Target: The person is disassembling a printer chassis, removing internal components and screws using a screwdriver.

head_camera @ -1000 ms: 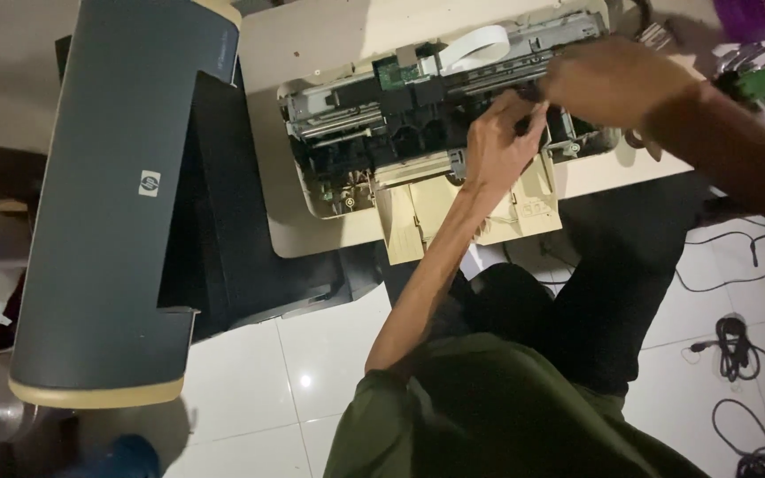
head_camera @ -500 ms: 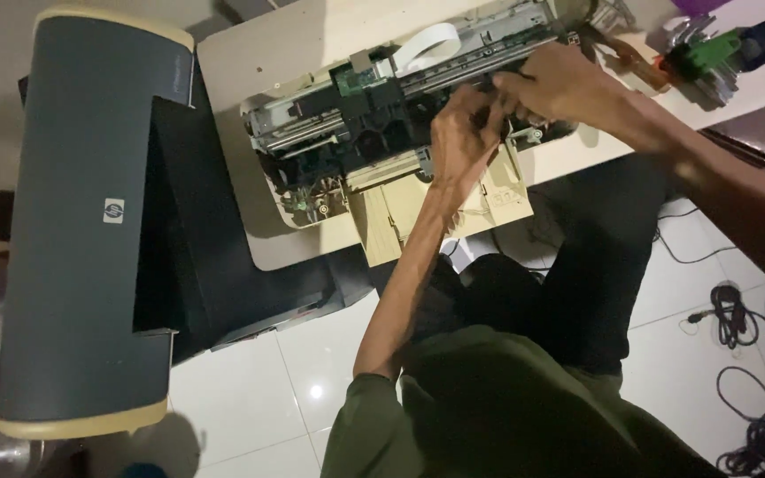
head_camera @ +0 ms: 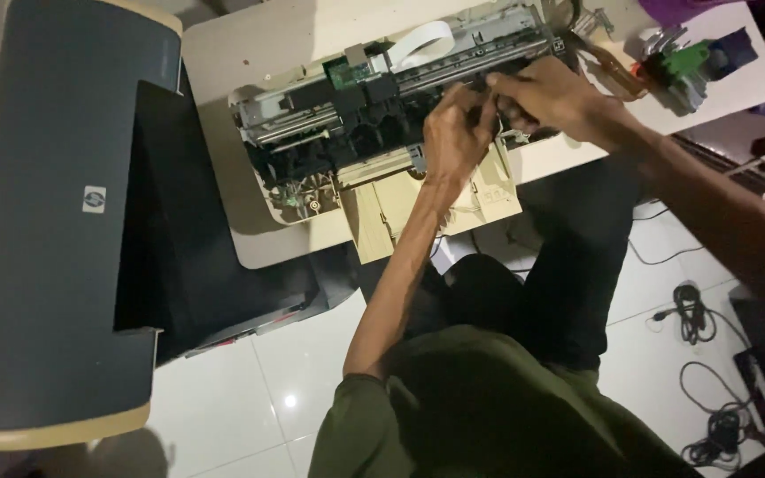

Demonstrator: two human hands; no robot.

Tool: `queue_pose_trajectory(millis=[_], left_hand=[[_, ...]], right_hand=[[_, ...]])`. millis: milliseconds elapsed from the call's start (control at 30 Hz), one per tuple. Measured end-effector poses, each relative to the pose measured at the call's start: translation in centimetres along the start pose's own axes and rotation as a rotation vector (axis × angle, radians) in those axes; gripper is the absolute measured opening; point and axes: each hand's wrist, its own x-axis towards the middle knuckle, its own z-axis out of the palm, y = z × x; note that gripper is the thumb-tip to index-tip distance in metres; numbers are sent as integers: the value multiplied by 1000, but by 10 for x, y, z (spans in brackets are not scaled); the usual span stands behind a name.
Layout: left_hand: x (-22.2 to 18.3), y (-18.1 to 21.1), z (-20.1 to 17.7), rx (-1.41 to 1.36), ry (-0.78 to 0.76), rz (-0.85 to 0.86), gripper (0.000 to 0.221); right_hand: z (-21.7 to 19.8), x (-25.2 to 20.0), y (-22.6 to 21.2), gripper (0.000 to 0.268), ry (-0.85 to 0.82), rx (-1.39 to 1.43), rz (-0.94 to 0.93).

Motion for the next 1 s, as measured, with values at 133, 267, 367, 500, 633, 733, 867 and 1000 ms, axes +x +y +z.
queue_pose_trajectory(millis=[133, 267, 367, 500, 633, 733, 867, 1000], left_hand=[[-2, -6, 4, -10, 8, 44, 16], [-3, -4, 3, -42, 34, 75, 12], [-4, 2, -2, -89, -19, 7, 21], [-5, -5, 3, -108, -10, 55, 14], [-5, -9, 6, 20, 36, 125, 18], [-10, -20, 12, 90, -31, -11, 24], [-8, -17, 17, 76, 121, 22, 14], [-8, -11, 14, 92, 92, -52, 10]], right_hand=[[5, -4, 1, 24, 136, -31, -56], [9, -5, 16, 28, 179, 41, -117], [19, -13, 14, 38, 147, 234, -225], [29, 0, 13, 46, 203, 219, -144], [31, 5, 14, 53, 225, 21, -215], [24, -17, -6, 61, 160, 63, -101], [13, 25, 53, 53, 222, 41, -199], [7, 27, 59, 60, 421, -305, -505]])
